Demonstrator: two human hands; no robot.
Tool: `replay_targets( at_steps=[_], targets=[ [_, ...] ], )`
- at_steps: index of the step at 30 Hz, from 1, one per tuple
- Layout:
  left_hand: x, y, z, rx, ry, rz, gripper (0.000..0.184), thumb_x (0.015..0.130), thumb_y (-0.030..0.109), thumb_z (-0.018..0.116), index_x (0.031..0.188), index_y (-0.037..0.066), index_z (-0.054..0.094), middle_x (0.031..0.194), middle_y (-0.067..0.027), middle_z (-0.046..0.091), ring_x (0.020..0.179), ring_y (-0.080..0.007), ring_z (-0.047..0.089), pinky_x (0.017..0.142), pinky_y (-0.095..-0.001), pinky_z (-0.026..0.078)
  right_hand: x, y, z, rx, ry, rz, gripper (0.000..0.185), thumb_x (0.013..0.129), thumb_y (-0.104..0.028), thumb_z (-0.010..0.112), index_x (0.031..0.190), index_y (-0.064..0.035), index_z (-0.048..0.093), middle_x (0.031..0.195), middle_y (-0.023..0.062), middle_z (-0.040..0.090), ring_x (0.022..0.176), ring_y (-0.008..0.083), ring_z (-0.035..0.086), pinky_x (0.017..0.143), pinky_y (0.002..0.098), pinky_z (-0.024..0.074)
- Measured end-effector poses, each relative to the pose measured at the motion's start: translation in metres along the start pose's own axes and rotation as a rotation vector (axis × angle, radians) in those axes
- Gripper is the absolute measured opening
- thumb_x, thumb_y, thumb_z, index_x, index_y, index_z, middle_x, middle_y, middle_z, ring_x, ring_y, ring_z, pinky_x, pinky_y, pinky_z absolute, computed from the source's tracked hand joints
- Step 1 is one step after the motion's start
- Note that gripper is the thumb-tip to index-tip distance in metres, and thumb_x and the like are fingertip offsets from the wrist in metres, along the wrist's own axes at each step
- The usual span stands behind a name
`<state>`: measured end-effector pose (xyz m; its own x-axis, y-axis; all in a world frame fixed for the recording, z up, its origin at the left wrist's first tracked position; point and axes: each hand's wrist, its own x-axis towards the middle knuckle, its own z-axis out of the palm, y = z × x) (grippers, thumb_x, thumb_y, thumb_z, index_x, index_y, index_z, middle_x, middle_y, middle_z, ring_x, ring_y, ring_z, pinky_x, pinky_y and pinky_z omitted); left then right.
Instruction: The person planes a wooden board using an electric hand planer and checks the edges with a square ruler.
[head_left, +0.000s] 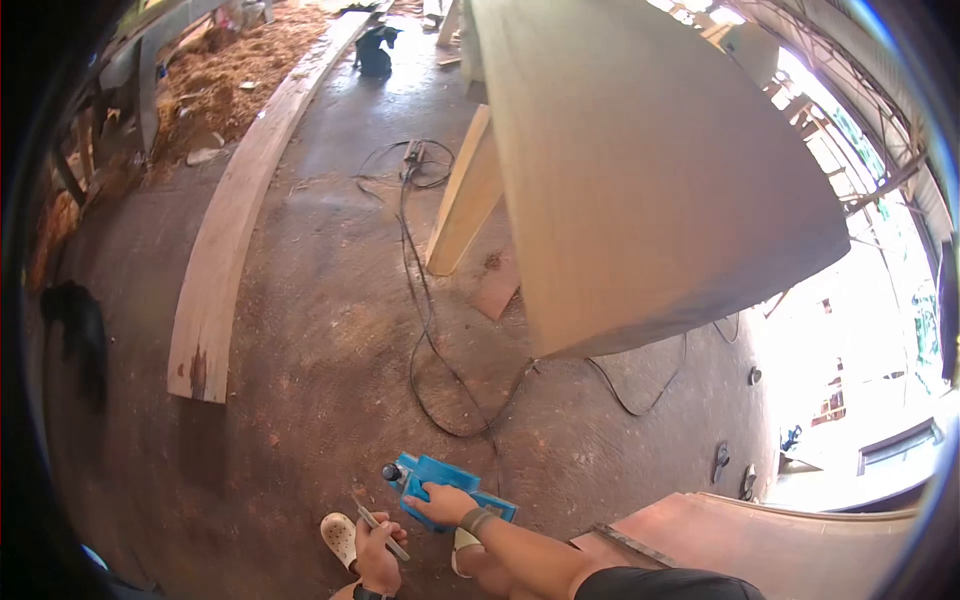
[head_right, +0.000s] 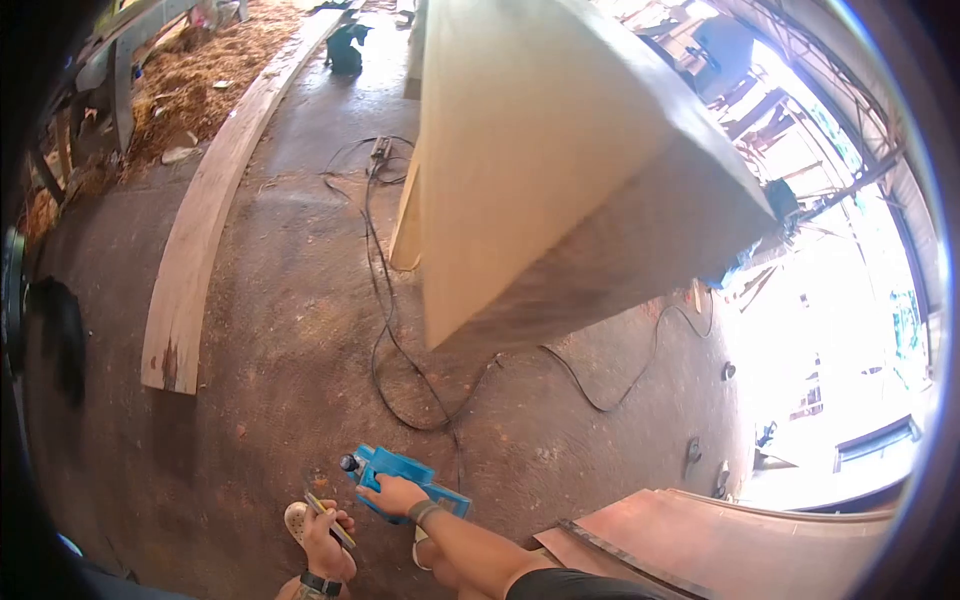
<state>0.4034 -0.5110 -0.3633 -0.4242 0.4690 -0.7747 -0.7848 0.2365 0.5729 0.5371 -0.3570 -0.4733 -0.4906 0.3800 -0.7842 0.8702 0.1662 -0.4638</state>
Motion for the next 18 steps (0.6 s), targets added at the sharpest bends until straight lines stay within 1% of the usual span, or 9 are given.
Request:
replay_targets(
  at_steps=[2, 5, 8, 9, 13, 15, 16, 18],
  targets=[
    [0.005, -0.007, -0.004, 0.023, -0.003, 0.009, 0.025, 0.1, 0.017, 0.065, 0.122, 0.006, 0.062, 0.095, -0.0046, 0.064, 0.085, -0.0173, 0.064, 0.077, -0.0372, 0.054, 0.001, 0.0, -0.001, 0.02, 0.034, -0.02, 0.087, 0.104, -0.076, 0.051, 0.131, 0.0052, 0.065, 0.117, 0.0344, 0.075, 0.111, 0.0508, 0.073, 0.097, 0.0579, 0.0562],
    [0.01, -0.012, -0.004, 0.147, -0.023, 0.046, 0.028, 0.103, 0.018, 0.065, 0.129, 0.006, 0.065, 0.1, -0.002, 0.063, 0.087, -0.0134, 0.062, 0.079, -0.0346, 0.052, 0.004, 0.0, 0.001, 0.04, 0.105, -0.042, 0.087, 0.104, -0.076, 0.052, 0.134, 0.0049, 0.063, 0.117, 0.0345, 0.075, 0.11, 0.0512, 0.073, 0.096, 0.0588, 0.0562],
    [0.004, -0.008, 0.005, 0.18, -0.032, 0.025, 0.032, 0.104, 0.02, 0.067, 0.134, 0.007, 0.066, 0.102, 0.0003, 0.062, 0.086, -0.0104, 0.06, 0.078, -0.03, 0.05, 0.003, -0.003, 0.003, 0.06, 0.136, -0.05, 0.088, 0.104, -0.076, 0.052, 0.137, 0.0049, 0.062, 0.118, 0.0351, 0.074, 0.111, 0.0515, 0.072, 0.097, 0.0594, 0.0562],
    [0.004, -0.011, 0.004, 0.205, -0.037, 0.062, 0.035, 0.103, 0.018, 0.07, 0.137, 0.008, 0.066, 0.104, 0.001, 0.063, 0.084, -0.0088, 0.058, 0.076, -0.0265, 0.048, 0.0, -0.005, 0.001, 0.073, 0.136, -0.046, 0.089, 0.104, -0.076, 0.052, 0.138, 0.0052, 0.062, 0.119, 0.0354, 0.074, 0.112, 0.0516, 0.072, 0.097, 0.0592, 0.0561],
    [0.018, -0.031, -0.011, 0.181, -0.052, 0.185, 0.039, 0.101, 0.015, 0.074, 0.139, 0.009, 0.065, 0.106, 0.002, 0.063, 0.083, -0.0069, 0.056, 0.072, -0.0254, 0.047, -0.013, -0.022, -0.006, 0.072, 0.131, -0.005, 0.09, 0.104, -0.076, 0.052, 0.14, 0.0059, 0.062, 0.123, 0.0364, 0.073, 0.116, 0.0521, 0.071, 0.099, 0.0575, 0.0558],
    [0.023, -0.03, -0.017, 0.197, -0.025, 0.231, 0.04, 0.101, 0.013, 0.075, 0.139, 0.009, 0.064, 0.106, 0.0023, 0.063, 0.083, -0.0063, 0.055, 0.07, -0.0251, 0.047, -0.019, -0.032, -0.002, 0.082, 0.174, 0.002, 0.084, 0.103, -0.074, 0.055, 0.134, 0.0039, 0.065, 0.119, 0.0358, 0.073, 0.113, 0.0534, 0.071, 0.097, 0.0575, 0.0563],
    [0.024, -0.028, -0.022, 0.21, -0.006, 0.202, 0.042, 0.1, 0.012, 0.076, 0.14, 0.006, 0.064, 0.113, -0.0009, 0.061, 0.09, -0.0095, 0.057, 0.077, -0.0276, 0.049, -0.021, -0.038, -0.001, 0.09, 0.196, 0.008, 0.081, 0.103, -0.073, 0.056, 0.131, 0.003, 0.067, 0.117, 0.0356, 0.074, 0.112, 0.0541, 0.071, 0.096, 0.0575, 0.0565],
    [0.023, -0.016, -0.031, 0.246, 0.031, 0.14, 0.045, 0.099, 0.011, 0.077, 0.141, 0.002, 0.062, 0.127, -0.0072, 0.057, 0.105, -0.0158, 0.062, 0.09, -0.0324, 0.054, -0.02, -0.052, -0.001, 0.081, 0.179, 0.027, 0.081, 0.103, -0.072, 0.057, 0.131, 0.0032, 0.067, 0.117, 0.0352, 0.074, 0.111, 0.0537, 0.071, 0.095, 0.0572, 0.0569]
  ],
)
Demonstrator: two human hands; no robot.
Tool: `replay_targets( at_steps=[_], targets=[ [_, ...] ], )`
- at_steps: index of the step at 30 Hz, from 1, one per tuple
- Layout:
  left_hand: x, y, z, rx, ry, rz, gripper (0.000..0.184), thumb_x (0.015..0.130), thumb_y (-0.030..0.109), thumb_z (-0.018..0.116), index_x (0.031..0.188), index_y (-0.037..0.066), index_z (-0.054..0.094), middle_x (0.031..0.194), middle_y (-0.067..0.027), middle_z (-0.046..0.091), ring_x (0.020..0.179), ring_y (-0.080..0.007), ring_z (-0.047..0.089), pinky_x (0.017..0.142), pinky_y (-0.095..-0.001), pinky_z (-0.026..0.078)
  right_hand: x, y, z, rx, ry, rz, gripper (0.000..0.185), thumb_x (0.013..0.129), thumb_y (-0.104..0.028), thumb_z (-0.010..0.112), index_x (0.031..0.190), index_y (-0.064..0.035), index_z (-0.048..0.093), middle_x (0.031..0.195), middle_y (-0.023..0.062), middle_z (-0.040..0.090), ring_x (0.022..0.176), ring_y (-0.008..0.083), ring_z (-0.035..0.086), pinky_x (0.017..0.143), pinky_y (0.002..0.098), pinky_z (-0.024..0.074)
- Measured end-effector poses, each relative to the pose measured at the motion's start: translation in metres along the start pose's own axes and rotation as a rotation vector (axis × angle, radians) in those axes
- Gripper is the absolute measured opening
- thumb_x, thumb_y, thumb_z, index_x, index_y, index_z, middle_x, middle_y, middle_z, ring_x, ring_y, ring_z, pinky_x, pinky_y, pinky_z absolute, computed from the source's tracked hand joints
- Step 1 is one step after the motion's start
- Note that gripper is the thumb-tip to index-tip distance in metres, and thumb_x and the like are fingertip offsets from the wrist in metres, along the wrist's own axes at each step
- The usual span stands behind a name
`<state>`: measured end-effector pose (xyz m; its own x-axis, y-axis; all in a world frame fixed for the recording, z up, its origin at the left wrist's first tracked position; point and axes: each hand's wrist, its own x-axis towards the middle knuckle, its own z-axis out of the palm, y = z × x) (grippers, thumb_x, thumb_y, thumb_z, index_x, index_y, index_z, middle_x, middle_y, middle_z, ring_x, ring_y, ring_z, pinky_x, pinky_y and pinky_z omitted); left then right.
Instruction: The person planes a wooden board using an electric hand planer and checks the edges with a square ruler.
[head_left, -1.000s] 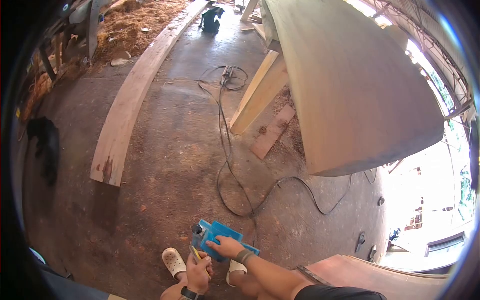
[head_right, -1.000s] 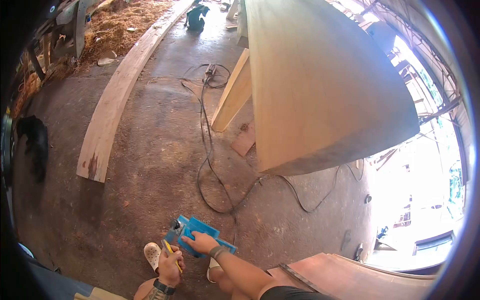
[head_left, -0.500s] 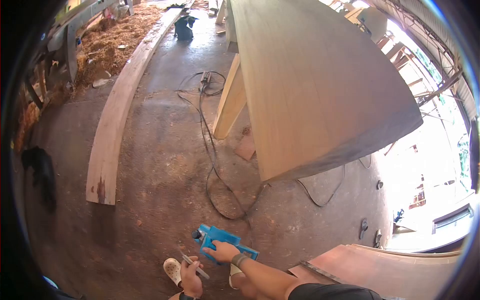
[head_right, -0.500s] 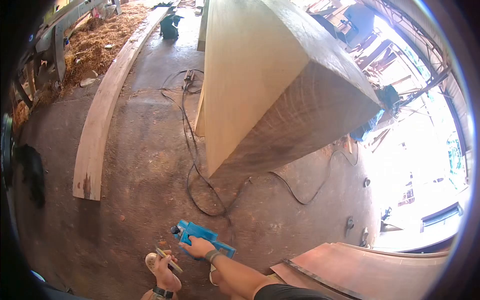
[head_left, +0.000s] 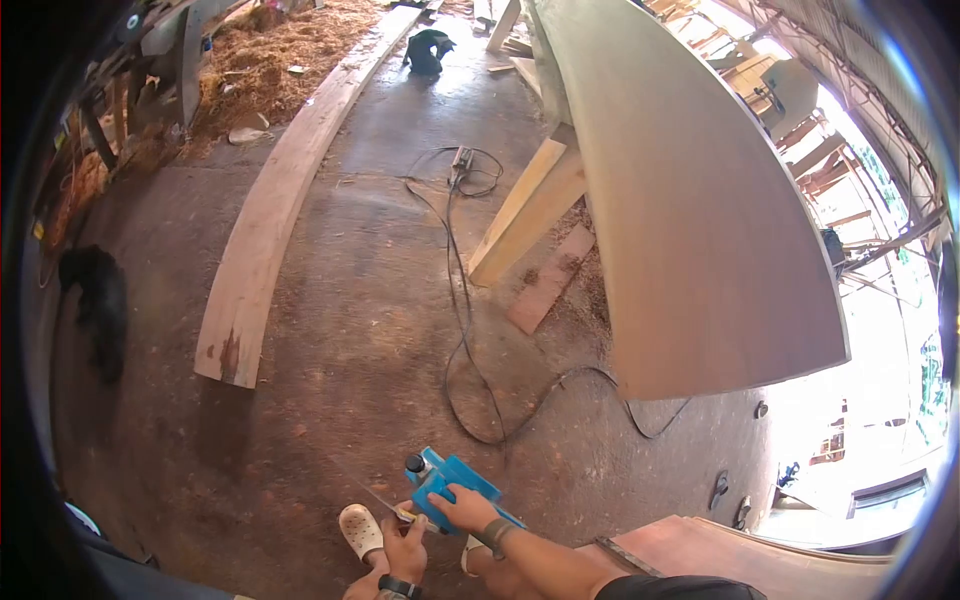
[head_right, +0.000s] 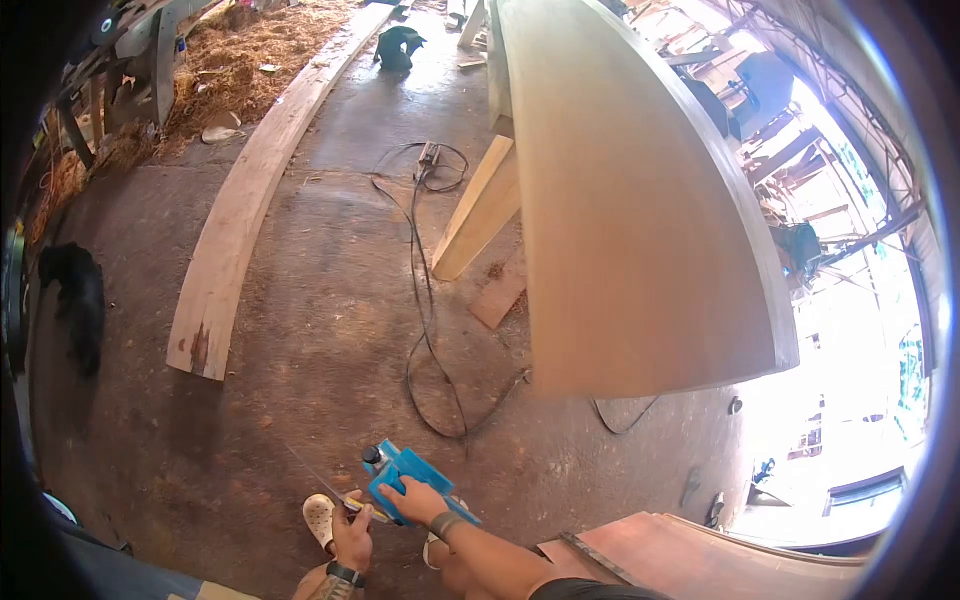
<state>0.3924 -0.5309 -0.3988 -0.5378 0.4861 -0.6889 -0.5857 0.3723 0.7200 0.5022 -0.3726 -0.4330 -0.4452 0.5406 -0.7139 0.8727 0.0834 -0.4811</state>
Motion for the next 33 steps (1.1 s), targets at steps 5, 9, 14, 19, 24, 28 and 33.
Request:
replay_targets(
  at_steps=[5, 9, 14, 19, 24, 28, 33],
  targets=[
    [0.014, 0.006, -0.018, -0.131, 0.071, -0.019, 0.043, 0.1, 0.01, 0.076, 0.14, 0.002, 0.063, 0.129, -0.007, 0.055, 0.105, -0.016, 0.061, 0.09, -0.0333, 0.054, 0.002, -0.056, -0.009, 0.009, -0.103, 0.029, 0.084, 0.102, -0.073, 0.058, 0.134, 0.0044, 0.065, 0.119, 0.034, 0.075, 0.113, 0.051, 0.072, 0.097, 0.055, 0.0572],
    [0.011, 0.025, -0.025, -0.199, 0.031, -0.094, 0.041, 0.101, 0.01, 0.074, 0.14, 0.002, 0.062, 0.13, -0.0077, 0.057, 0.109, -0.0158, 0.06, 0.097, -0.0346, 0.052, 0.02, -0.085, -0.001, 0.045, -0.152, -0.056, 0.09, 0.102, -0.073, 0.057, 0.143, 0.0061, 0.061, 0.128, 0.0344, 0.073, 0.12, 0.0501, 0.071, 0.102, 0.0544, 0.0558],
    [0.02, 0.005, -0.059, -0.215, 0.208, 0.283, 0.043, 0.099, 0.005, 0.07, 0.141, 0.002, 0.059, 0.129, -0.0081, 0.062, 0.111, -0.0229, 0.064, 0.097, -0.0407, 0.054, 0.009, -0.152, -0.019, 0.087, -0.094, -0.043, 0.091, 0.102, -0.071, 0.058, 0.149, 0.0065, 0.057, 0.135, 0.0334, 0.071, 0.123, 0.0491, 0.07, 0.106, 0.0534, 0.0549],
    [-0.061, 0.085, -0.136, 0.191, 0.264, 0.26, 0.033, 0.1, 0.016, 0.065, 0.132, 0.005, 0.063, 0.113, -0.0088, 0.069, 0.098, -0.0226, 0.068, 0.086, -0.0411, 0.057, -0.031, -0.25, -0.064, 0.117, 0.013, 0.019, 0.094, 0.102, -0.071, 0.059, 0.155, 0.0066, 0.054, 0.144, 0.0335, 0.066, 0.134, 0.0472, 0.065, 0.115, 0.0508, 0.0508],
    [-0.133, 0.222, -0.209, 0.36, 0.097, 0.321, 0.039, 0.108, 0.039, 0.059, 0.122, 0.006, 0.072, 0.096, -0.0113, 0.077, 0.092, -0.0222, 0.073, 0.08, -0.0425, 0.057, -0.079, -0.382, -0.138, 0.273, 0.097, -0.048, 0.082, 0.102, -0.061, 0.067, 0.142, 0.0093, 0.059, 0.123, 0.0259, 0.073, 0.106, 0.037, 0.074, 0.094, 0.0456, 0.0581],
    [-0.087, 0.316, -0.265, 0.88, 0.177, 0.218, 0.03, 0.095, 0.017, 0.072, 0.12, -0.001, 0.071, 0.102, -0.0167, 0.075, 0.09, -0.0298, 0.074, 0.084, -0.0443, 0.06, -0.095, -0.493, -0.236, 0.72, -0.042, -0.092, 0.051, 0.103, -0.043, 0.074, 0.118, 0.0041, 0.064, 0.087, 0.0087, 0.067, 0.066, 0.0187, 0.064, 0.058, 0.0363, 0.0525],
    [-0.011, 0.506, -0.253, 0.962, 0.131, 0.105, 0.033, 0.093, 0.025, 0.079, 0.114, 0.0, 0.079, 0.104, -0.0207, 0.08, 0.098, -0.0335, 0.078, 0.087, -0.0448, 0.061, -0.082, -0.592, -0.359, 0.839, -0.069, -0.207, 0.033, 0.105, -0.032, 0.074, 0.108, -0.0009, 0.064, 0.079, 0.0046, 0.062, 0.06, 0.0143, 0.061, 0.051, 0.0331, 0.0502]
  ],
)
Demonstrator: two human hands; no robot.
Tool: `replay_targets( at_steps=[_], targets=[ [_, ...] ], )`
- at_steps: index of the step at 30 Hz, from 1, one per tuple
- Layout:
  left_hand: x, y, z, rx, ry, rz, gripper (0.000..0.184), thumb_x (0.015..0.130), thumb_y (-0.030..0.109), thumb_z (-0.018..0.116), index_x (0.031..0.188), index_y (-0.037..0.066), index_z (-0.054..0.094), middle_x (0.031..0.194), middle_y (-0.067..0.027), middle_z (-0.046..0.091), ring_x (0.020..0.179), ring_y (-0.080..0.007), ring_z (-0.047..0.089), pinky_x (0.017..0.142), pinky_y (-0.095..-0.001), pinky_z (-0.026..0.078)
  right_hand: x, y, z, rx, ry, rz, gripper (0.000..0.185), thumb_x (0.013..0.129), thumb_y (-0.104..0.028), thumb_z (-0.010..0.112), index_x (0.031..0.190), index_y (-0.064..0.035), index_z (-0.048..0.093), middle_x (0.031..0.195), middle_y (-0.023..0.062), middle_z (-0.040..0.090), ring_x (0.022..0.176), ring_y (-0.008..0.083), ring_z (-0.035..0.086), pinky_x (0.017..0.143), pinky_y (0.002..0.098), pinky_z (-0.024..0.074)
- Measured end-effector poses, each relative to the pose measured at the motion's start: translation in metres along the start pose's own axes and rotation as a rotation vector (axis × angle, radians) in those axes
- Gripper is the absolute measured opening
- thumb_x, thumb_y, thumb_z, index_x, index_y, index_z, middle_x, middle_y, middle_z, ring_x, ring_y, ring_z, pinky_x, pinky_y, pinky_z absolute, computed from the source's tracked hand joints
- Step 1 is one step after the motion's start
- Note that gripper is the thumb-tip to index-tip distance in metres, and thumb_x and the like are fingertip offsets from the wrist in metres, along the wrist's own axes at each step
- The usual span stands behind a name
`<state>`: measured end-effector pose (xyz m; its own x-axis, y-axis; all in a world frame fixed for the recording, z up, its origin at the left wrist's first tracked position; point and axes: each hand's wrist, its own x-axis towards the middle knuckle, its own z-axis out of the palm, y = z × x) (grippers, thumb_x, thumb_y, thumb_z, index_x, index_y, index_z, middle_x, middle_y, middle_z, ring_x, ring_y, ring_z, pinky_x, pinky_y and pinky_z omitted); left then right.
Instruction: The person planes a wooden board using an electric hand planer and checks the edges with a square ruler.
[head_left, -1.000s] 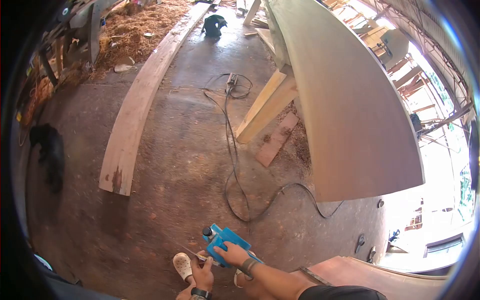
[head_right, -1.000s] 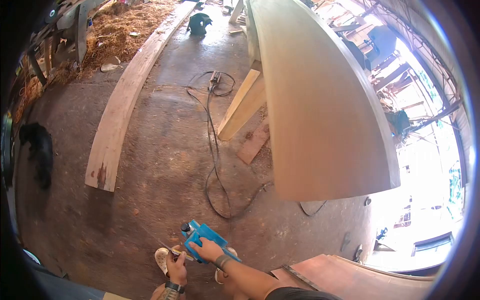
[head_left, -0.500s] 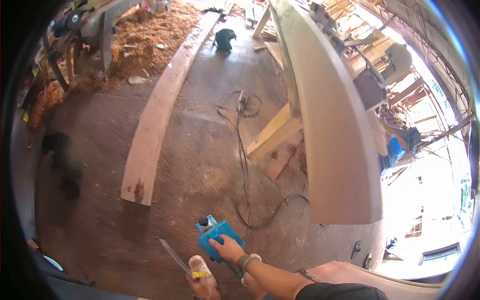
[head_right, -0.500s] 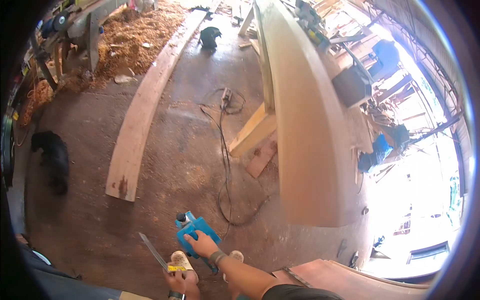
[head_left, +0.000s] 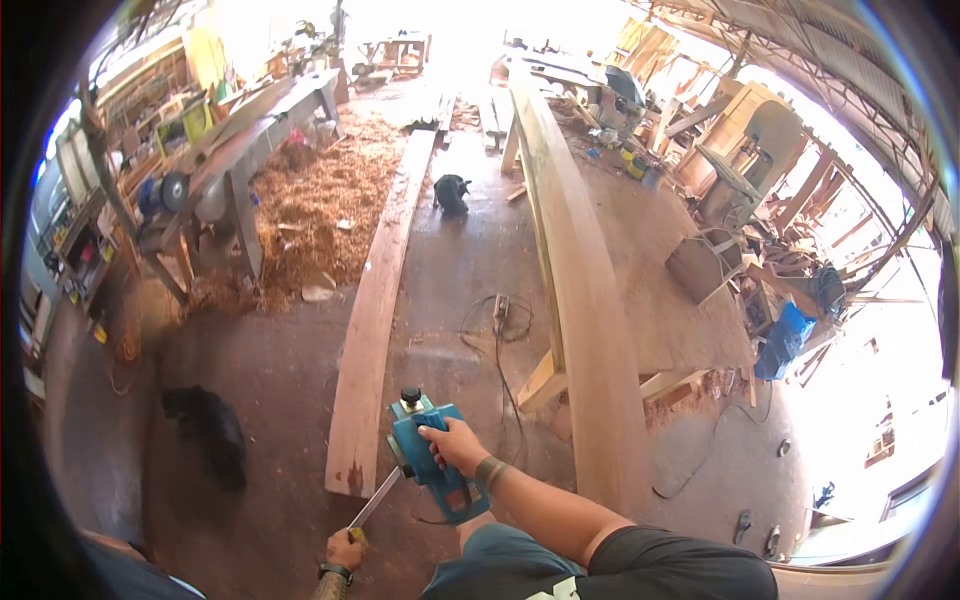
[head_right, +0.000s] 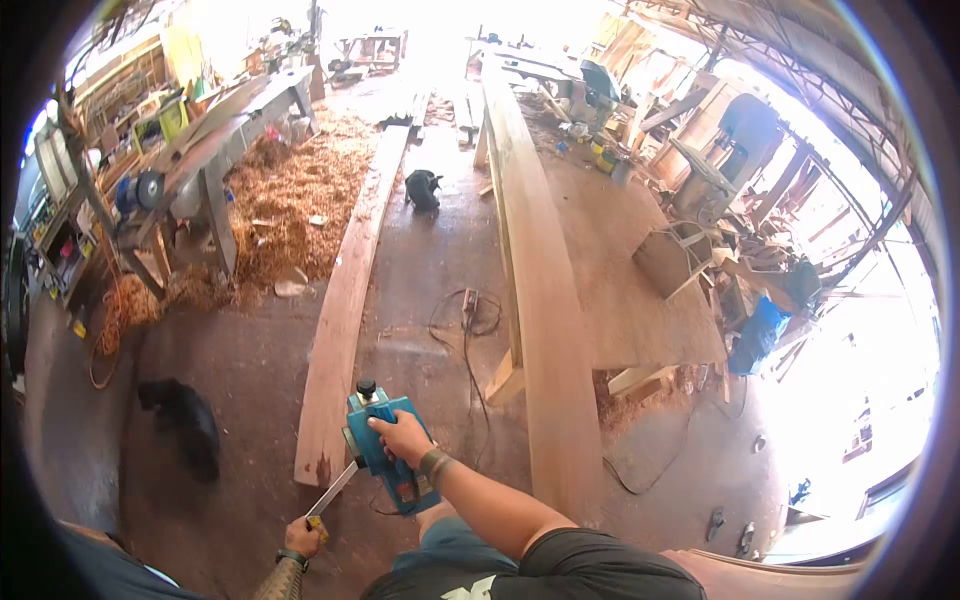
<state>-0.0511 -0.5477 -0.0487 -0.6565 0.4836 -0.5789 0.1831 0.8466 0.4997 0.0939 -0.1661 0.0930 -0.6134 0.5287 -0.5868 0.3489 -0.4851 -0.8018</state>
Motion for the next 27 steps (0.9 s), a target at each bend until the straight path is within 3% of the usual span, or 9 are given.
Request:
replay_targets(
  at_steps=[3, 7, 8, 10, 14, 17, 21, 24, 27],
  targets=[
    [0.044, 0.063, -0.058, 0.055, 0.053, 0.032, 0.034, 0.093, 0.027, 0.08, 0.115, 0.0, 0.08, 0.105, -0.0205, 0.081, 0.101, -0.0342, 0.078, 0.089, -0.0463, 0.061, 0.035, -0.074, -0.028, -0.14, -0.02, -0.114, 0.035, 0.104, -0.033, 0.075, 0.109, -0.0008, 0.064, 0.08, 0.0041, 0.062, 0.06, 0.0129, 0.061, 0.05, 0.0324, 0.0503],
    [0.105, 0.1, -0.11, 0.183, 0.073, -0.095, 0.035, 0.09, 0.029, 0.081, 0.114, 0.004, 0.08, 0.114, -0.0211, 0.079, 0.105, -0.0403, 0.076, 0.092, -0.0492, 0.059, 0.091, -0.157, -0.081, -0.389, 0.027, -0.273, 0.055, 0.097, -0.041, 0.08, 0.121, 0.0075, 0.069, 0.101, 0.0194, 0.078, 0.084, 0.0279, 0.077, 0.077, 0.0416, 0.0617],
    [0.116, 0.11, -0.122, 0.277, 0.073, -0.101, 0.033, 0.094, 0.019, 0.077, 0.121, 0.0, 0.075, 0.115, -0.0203, 0.079, 0.108, -0.0368, 0.076, 0.094, -0.0464, 0.059, 0.099, -0.181, -0.094, -0.511, 0.098, -0.302, 0.06, 0.095, -0.042, 0.081, 0.124, 0.0094, 0.07, 0.109, 0.0255, 0.079, 0.097, 0.0333, 0.078, 0.089, 0.0434, 0.0609],
    [0.134, 0.117, -0.141, 0.246, 0.163, -0.133, 0.037, 0.091, 0.022, 0.083, 0.119, -0.001, 0.075, 0.117, -0.0211, 0.078, 0.111, -0.0372, 0.075, 0.098, -0.0462, 0.058, 0.115, -0.227, -0.124, -0.495, 0.097, -0.306, 0.061, 0.095, -0.043, 0.081, 0.124, 0.0093, 0.07, 0.107, 0.0254, 0.079, 0.095, 0.0333, 0.078, 0.088, 0.0436, 0.0611],
    [0.2, 0.127, -0.173, 0.086, 0.233, -0.211, 0.035, 0.091, 0.016, 0.085, 0.118, -0.002, 0.072, 0.116, -0.0189, 0.077, 0.108, -0.0321, 0.075, 0.096, -0.0435, 0.058, 0.144, -0.329, -0.178, -0.248, 0.126, -0.262, 0.037, 0.1, -0.031, 0.078, 0.113, 0.0028, 0.069, 0.087, 0.0123, 0.073, 0.071, 0.0202, 0.071, 0.064, 0.0369, 0.0584],
    [0.288, 0.121, -0.194, -0.215, 0.162, -0.238, 0.048, 0.106, 0.049, 0.058, 0.106, 0.004, 0.075, 0.092, -0.0162, 0.076, 0.088, -0.0305, 0.073, 0.081, -0.0494, 0.055, 0.178, -0.393, -0.218, -0.028, 0.186, -0.287, 0.024, 0.103, -0.024, 0.076, 0.107, -0.0018, 0.067, 0.079, 0.0044, 0.066, 0.062, 0.0126, 0.063, 0.054, 0.0303, 0.0527],
    [0.446, 0.202, -0.22, -0.209, 0.306, -0.038, 0.03, 0.099, 0.026, 0.071, 0.116, 0.001, 0.072, 0.104, -0.015, 0.076, 0.097, -0.0286, 0.074, 0.088, -0.045, 0.057, 0.229, -0.468, -0.263, 0.049, 0.333, -0.373, 0.021, 0.104, -0.022, 0.075, 0.107, -0.0035, 0.067, 0.079, 0.0022, 0.065, 0.06, 0.0115, 0.062, 0.054, 0.0292, 0.0527],
    [0.538, 0.277, -0.245, -0.202, 0.397, 0.08, 0.034, 0.093, 0.008, 0.081, 0.123, -0.002, 0.069, 0.113, -0.0141, 0.076, 0.104, -0.0271, 0.074, 0.093, -0.0417, 0.058, 0.266, -0.52, -0.294, 0.043, 0.504, -0.394, 0.019, 0.104, -0.022, 0.075, 0.107, -0.0045, 0.068, 0.08, 0.0018, 0.065, 0.06, 0.0109, 0.061, 0.053, 0.0295, 0.0526],
    [0.642, 0.447, -0.292, -0.184, 0.443, 0.259, 0.023, 0.102, 0.01, 0.073, 0.121, -0.001, 0.068, 0.111, -0.0155, 0.077, 0.105, -0.0292, 0.076, 0.092, -0.0441, 0.058, 0.293, -0.57, -0.328, 0.039, 0.659, -0.422, 0.017, 0.104, -0.021, 0.074, 0.107, -0.0053, 0.068, 0.08, 0.0015, 0.065, 0.061, 0.0104, 0.061, 0.051, 0.0297, 0.0528]
  ],
)
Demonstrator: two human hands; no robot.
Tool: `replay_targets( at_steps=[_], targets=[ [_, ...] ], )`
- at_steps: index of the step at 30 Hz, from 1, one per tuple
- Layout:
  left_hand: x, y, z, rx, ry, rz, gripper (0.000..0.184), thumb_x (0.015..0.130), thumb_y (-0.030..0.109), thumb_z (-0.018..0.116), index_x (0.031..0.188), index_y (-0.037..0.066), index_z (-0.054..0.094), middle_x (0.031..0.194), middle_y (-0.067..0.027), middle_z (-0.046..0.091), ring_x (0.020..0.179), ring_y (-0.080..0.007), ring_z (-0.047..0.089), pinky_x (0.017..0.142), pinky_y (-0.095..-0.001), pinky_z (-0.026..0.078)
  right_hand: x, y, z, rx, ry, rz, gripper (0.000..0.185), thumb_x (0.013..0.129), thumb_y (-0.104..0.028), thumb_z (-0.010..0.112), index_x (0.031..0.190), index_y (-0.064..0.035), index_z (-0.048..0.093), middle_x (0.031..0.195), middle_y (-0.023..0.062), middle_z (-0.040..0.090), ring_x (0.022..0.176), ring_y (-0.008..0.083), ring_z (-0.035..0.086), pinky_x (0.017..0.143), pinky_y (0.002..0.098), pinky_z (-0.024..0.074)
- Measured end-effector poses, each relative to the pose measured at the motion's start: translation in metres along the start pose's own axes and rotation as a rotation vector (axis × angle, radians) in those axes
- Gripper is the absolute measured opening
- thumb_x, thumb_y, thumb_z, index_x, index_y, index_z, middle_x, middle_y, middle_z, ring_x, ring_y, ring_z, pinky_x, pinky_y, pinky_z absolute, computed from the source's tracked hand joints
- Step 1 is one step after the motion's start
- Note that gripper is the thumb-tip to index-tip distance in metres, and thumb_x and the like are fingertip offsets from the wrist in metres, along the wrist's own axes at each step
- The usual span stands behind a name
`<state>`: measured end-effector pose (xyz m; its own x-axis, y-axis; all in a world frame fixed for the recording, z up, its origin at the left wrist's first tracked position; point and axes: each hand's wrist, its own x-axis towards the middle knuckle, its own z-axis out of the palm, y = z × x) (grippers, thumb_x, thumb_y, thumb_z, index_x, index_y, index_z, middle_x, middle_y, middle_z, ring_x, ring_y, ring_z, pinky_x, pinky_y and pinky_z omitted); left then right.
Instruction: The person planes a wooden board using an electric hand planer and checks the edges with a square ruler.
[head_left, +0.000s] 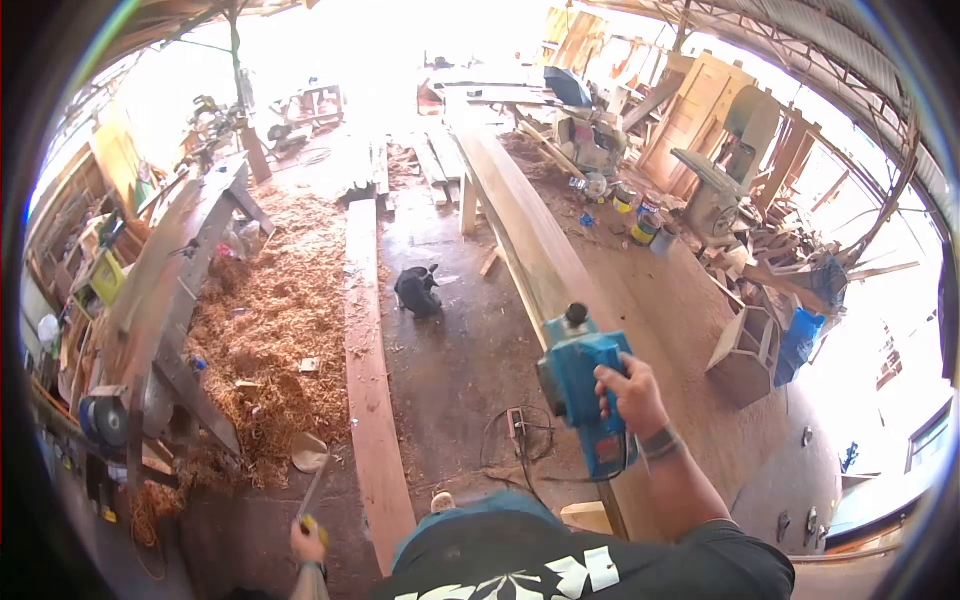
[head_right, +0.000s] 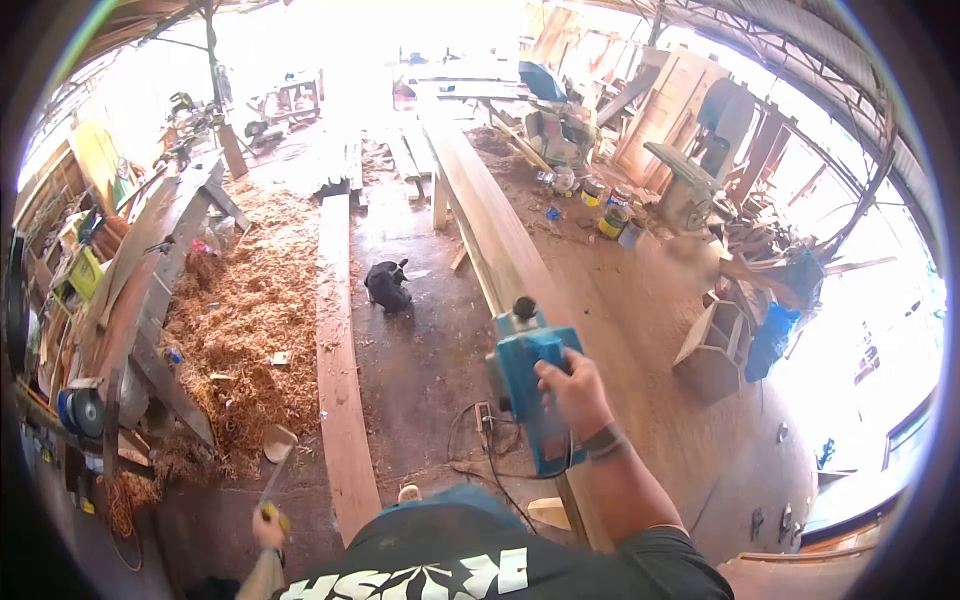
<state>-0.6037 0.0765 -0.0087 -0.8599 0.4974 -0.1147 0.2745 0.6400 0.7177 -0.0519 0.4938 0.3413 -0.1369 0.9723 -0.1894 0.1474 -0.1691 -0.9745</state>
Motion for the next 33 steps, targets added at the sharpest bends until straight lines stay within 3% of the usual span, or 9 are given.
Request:
replay_targets(
  at_steps=[5, 6, 8, 12, 14, 16, 18, 26, 33],
  targets=[
    [0.218, 0.233, 0.118, -0.191, -0.136, 0.281, 0.033, 0.1, 0.016, 0.079, 0.126, 0.0, 0.068, 0.115, -0.0127, 0.076, 0.102, -0.0261, 0.074, 0.09, -0.04, 0.058, 0.105, -0.023, -0.013, 0.164, 0.079, -0.039, 0.018, 0.106, -0.022, 0.072, 0.103, -0.005, 0.067, 0.08, 0.0023, 0.065, 0.061, 0.0108, 0.062, 0.051, 0.0298, 0.0532],
    [0.278, 0.25, 0.171, -0.47, -0.291, 0.265, 0.031, 0.1, 0.016, 0.079, 0.124, 0.001, 0.069, 0.113, -0.0118, 0.076, 0.101, -0.0249, 0.074, 0.089, -0.0396, 0.058, 0.128, -0.023, -0.014, 0.156, 0.086, -0.041, 0.018, 0.106, -0.023, 0.072, 0.103, -0.005, 0.067, 0.08, 0.0022, 0.065, 0.061, 0.0108, 0.062, 0.051, 0.0298, 0.0533],
    [0.328, 0.349, 0.247, -0.286, -0.178, 0.561, 0.024, 0.102, 0.016, 0.076, 0.122, 0.003, 0.071, 0.107, -0.0088, 0.074, 0.099, -0.0189, 0.072, 0.085, -0.0358, 0.058, 0.173, -0.022, -0.014, 0.14, 0.097, -0.04, 0.019, 0.107, -0.023, 0.072, 0.103, -0.0052, 0.067, 0.08, 0.0021, 0.066, 0.062, 0.0107, 0.062, 0.052, 0.0297, 0.0536],
    [0.351, 0.579, 0.376, -0.604, -0.471, 0.486, 0.028, 0.099, 0.021, 0.078, 0.12, 0.003, 0.073, 0.11, -0.0154, 0.077, 0.099, -0.0319, 0.075, 0.09, -0.0431, 0.058, 0.262, -0.017, -0.021, 0.129, 0.105, -0.038, 0.018, 0.107, -0.021, 0.071, 0.104, -0.0045, 0.066, 0.081, 0.0028, 0.066, 0.064, 0.0108, 0.063, 0.054, 0.0295, 0.0547],
    [0.393, 0.644, 0.465, -0.412, -0.327, 0.894, 0.028, 0.099, 0.023, 0.079, 0.117, 0.002, 0.074, 0.111, -0.0198, 0.078, 0.098, -0.0385, 0.076, 0.087, -0.0449, 0.059, 0.298, -0.022, -0.021, 0.145, 0.111, -0.007, 0.018, 0.108, -0.02, 0.069, 0.104, -0.0034, 0.064, 0.081, 0.0044, 0.066, 0.064, 0.0115, 0.063, 0.055, 0.0297, 0.0551],
    [0.403, 0.722, 0.518, -0.298, -0.339, 1.02, 0.023, 0.099, 0.015, 0.077, 0.117, 0.001, 0.072, 0.105, -0.0187, 0.077, 0.096, -0.0327, 0.076, 0.087, -0.0422, 0.059, 0.328, -0.031, -0.023, 0.16, 0.102, 0.055, 0.019, 0.107, -0.019, 0.069, 0.108, -0.0013, 0.064, 0.084, 0.0051, 0.067, 0.067, 0.0123, 0.064, 0.059, 0.0301, 0.0563],
    [0.402, 0.794, 0.555, -0.249, -0.349, 1.0, 0.031, 0.099, 0.027, 0.078, 0.115, 0.001, 0.074, 0.108, -0.0239, 0.077, 0.1, -0.0442, 0.074, 0.086, -0.0492, 0.058, 0.355, -0.037, -0.027, 0.153, 0.074, 0.07, 0.02, 0.107, -0.019, 0.069, 0.111, -0.0002, 0.064, 0.086, 0.0055, 0.068, 0.069, 0.0126, 0.064, 0.061, 0.0304, 0.0567],
    [0.461, 0.864, 0.71, -0.198, -0.519, 1.006, 0.025, 0.1, 0.023, 0.074, 0.118, 0.006, 0.075, 0.103, -0.0217, 0.079, 0.092, -0.038, 0.078, 0.081, -0.0474, 0.059, 0.41, -0.044, -0.037, 0.176, 0.01, 0.186, 0.037, 0.107, -0.024, 0.072, 0.13, 0.0026, 0.061, 0.096, 0.0069, 0.07, 0.079, 0.0136, 0.066, 0.073, 0.0312, 0.0567],
    [0.443, 0.874, 0.697, -0.171, -0.52, 0.974, 0.024, 0.102, 0.023, 0.074, 0.118, 0.006, 0.076, 0.098, -0.02, 0.076, 0.086, -0.0344, 0.074, 0.079, -0.046, 0.057, 0.415, -0.032, -0.043, 0.283, -0.024, 0.193, 0.049, 0.109, -0.026, 0.069, 0.144, 0.0049, 0.054, 0.095, 0.006, 0.068, 0.08, 0.0121, 0.064, 0.072, 0.0287, 0.0553]
  ],
)
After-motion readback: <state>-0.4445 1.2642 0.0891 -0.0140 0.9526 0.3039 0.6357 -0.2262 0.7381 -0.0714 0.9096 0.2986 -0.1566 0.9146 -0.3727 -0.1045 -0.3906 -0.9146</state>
